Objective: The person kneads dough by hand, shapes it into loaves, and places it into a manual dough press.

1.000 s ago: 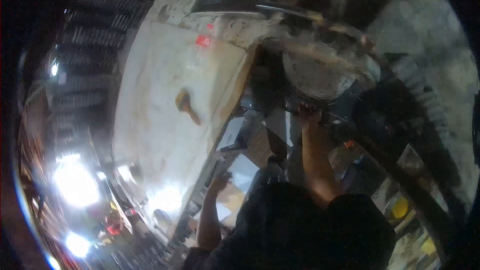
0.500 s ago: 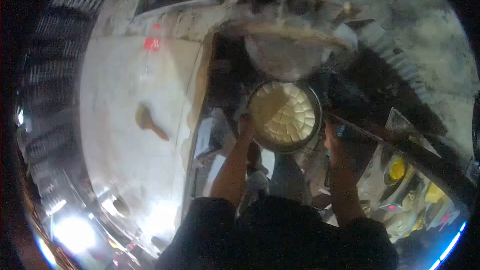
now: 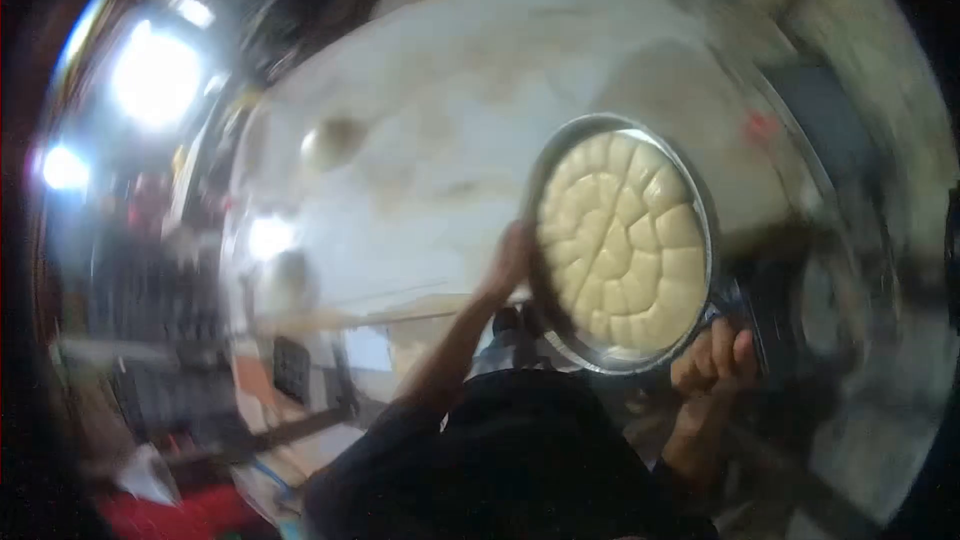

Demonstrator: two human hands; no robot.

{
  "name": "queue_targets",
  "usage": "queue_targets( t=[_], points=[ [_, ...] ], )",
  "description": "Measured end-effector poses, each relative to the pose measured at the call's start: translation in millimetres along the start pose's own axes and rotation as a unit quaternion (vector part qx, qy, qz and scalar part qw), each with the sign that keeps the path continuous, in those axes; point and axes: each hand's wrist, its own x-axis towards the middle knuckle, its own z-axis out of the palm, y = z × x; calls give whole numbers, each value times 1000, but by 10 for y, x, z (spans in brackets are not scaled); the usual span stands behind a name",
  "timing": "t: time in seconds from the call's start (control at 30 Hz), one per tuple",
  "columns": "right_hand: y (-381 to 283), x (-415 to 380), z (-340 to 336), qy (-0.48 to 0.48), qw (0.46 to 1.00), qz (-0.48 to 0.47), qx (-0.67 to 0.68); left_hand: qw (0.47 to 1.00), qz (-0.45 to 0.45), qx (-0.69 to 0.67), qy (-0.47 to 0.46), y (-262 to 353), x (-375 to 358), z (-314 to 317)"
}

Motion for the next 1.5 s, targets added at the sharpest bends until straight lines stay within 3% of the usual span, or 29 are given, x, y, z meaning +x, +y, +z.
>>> queue_targets(
  t=[0.03, 0.07, 0.13, 0.17, 0.2, 0.3, 0.33, 0.4, 0.43, 0.47, 0.5, 0.57, 0.63, 0.67, 0.8, 0.83, 0.87, 0.9, 0.97, 1.03, 1.07, 1.1, 1.17, 1.2, 1.23, 1.33, 1.4, 1.5],
  points=[
    [312, 378, 45, 70, 993, 90, -20, 998, 15, -57, 18, 73, 121, -200],
    [681, 774, 133, 123, 971, 149, -138, 992, 33, -113, 34, 147, 252, -400],
    [1523, 1546, 502, 130, 828, 193, -511, 971, 47, -223, 78, 226, 485, -629],
    [2027, 1922, 711, 90, 765, 180, -612, 956, 58, -268, 103, 288, 595, -869],
    [2433, 2195, 887, 50, 731, 160, -661, 942, 69, -301, 129, 325, 674, -1097],
    [3092, 2745, 1145, -38, 753, 142, -642, 898, 101, -371, 212, 408, 897, -1930],
    [3039, 2796, 1121, -51, 751, 139, -644, 887, 108, -382, 238, 403, 1030, -2104],
    [3535, 3229, 1240, -82, 739, 134, -655, 856, 119, -407, 295, 383, 1172, -2816],
    [3581, 3411, 1193, -121, 679, 135, -712, 840, 125, -417, 323, 386, 1264, -3132],
    [3564, 3548, 1024, -70, 768, 197, -606, 825, 133, -423, 349, 369, 1355, -3446],
    [3541, 3825, 1059, -79, 833, 194, -512, 810, 138, -428, 375, 355, 1449, -3749],
    [3497, 4384, 1128, -96, 929, 203, -296, 784, 149, -427, 425, 374, 1654, -4342],
    [3461, 5072, 1180, -137, 935, 129, -301, 759, 159, -420, 471, 361, 1905, -4935],
    [3459, 5502, 1135, -138, 948, 159, -237, 747, 162, -414, 494, 364, 2046, -5275],
    [3945, 6975, 765, -139, 941, 153, -269, 703, 159, -364, 590, 234, 2519, -6655],
    [4121, 7292, 561, -146, 941, 194, -235, 699, 140, -339, 615, 121, 2563, -6983],
    [4316, 7534, 398, -72, 939, 185, -280, 698, 114, -311, 635, -28, 2559, -7246],
    [4511, 7779, 208, -105, 913, 192, -344, 699, 55, -262, 663, -268, 2487, -7441],
    [4890, 7955, 11, -22, 873, 158, -462, 684, -80, -123, 715, -850, 2130, -7397],
    [5061, 7903, -251, -44, 844, 149, -513, 684, -57, -43, 726, -1247, 1480, -6706],
    [5094, 7804, -344, -43, 833, 146, -532, 703, 21, -47, 709, -1257, 1054, -6150],
    [5077, 7717, -485, -20, 834, 139, -533, 759, 34, -34, 649, -1039, 583, -5663],
    [4866, 7464, -790, 9, 847, 136, -514, 805, 19, 54, 590, -934, -32, -4874],
    [4677, 7287, -941, 16, 861, 135, -489, 820, 57, 186, 538, -1025, -300, -4584],
    [4432, 7079, -1090, 38, 887, 151, -435, 856, 21, 186, 481, -968, -515, -4328],
    [3723, 6241, -1179, 114, 922, 136, -346, 861, 15, 350, 368, -974, -708, -4051],
    [3275, 5533, -1188, 207, 924, 112, -300, 858, -8, 377, 350, -897, -583, -4050],
    [2881, 4334, -1289, 427, 850, 64, -303, 824, -13, 454, 338, -1155, -256, -4105]
  ],
)
